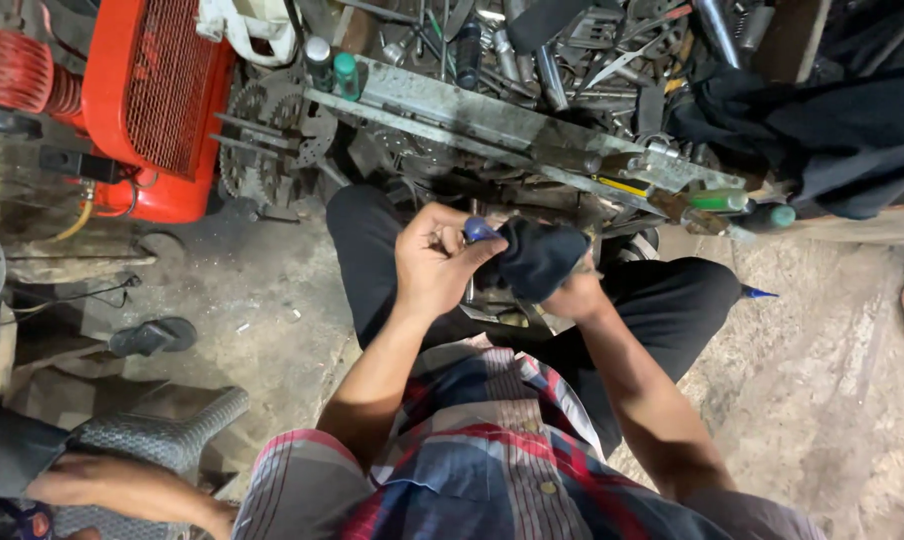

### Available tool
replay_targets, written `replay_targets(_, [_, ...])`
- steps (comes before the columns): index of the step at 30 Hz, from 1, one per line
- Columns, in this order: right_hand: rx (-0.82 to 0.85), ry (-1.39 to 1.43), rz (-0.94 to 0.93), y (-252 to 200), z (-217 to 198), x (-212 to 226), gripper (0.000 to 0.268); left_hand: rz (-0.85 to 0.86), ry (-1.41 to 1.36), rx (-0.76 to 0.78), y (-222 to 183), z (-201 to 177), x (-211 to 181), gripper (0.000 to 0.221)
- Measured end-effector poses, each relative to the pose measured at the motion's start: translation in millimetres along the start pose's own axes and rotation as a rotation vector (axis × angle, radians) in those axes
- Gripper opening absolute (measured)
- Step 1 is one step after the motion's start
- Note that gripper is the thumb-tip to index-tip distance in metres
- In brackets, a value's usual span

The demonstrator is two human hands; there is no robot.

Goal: Cleaning a motorcycle engine component using a screwdriver and a rag.

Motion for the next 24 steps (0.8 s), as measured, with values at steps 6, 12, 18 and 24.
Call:
replay_targets(6, [0.001,-0.719,-0.029,16,12,41,0.008,-0.036,-0.144,-0.140,1,3,4,0.035])
replay_targets(12, [0.028,-0.387,-0.144,12,12,25,0.006,-0.120,-0.236,-0.075,9,-8,-2,0.017])
replay_targets(18, [0.229,-0.479,-0.083,-20,18,11,0.031,0.042,-0.159,-0.318,37,-81,-29,0.021])
replay_targets(24, [0.217,-0.071,0.075,-86,11,-15,0.012,0.088,-0.210,-0.394,37,-121,-23,0.022])
Point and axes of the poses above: each hand's wrist, its own y-axis towards the middle knuckle, its own z-axis out of the palm, x = y × z, the point moved 6 cm from there along y, towards the middle knuckle, and after that the axes turned 8 degrees about -y, right-handed, at the moved point
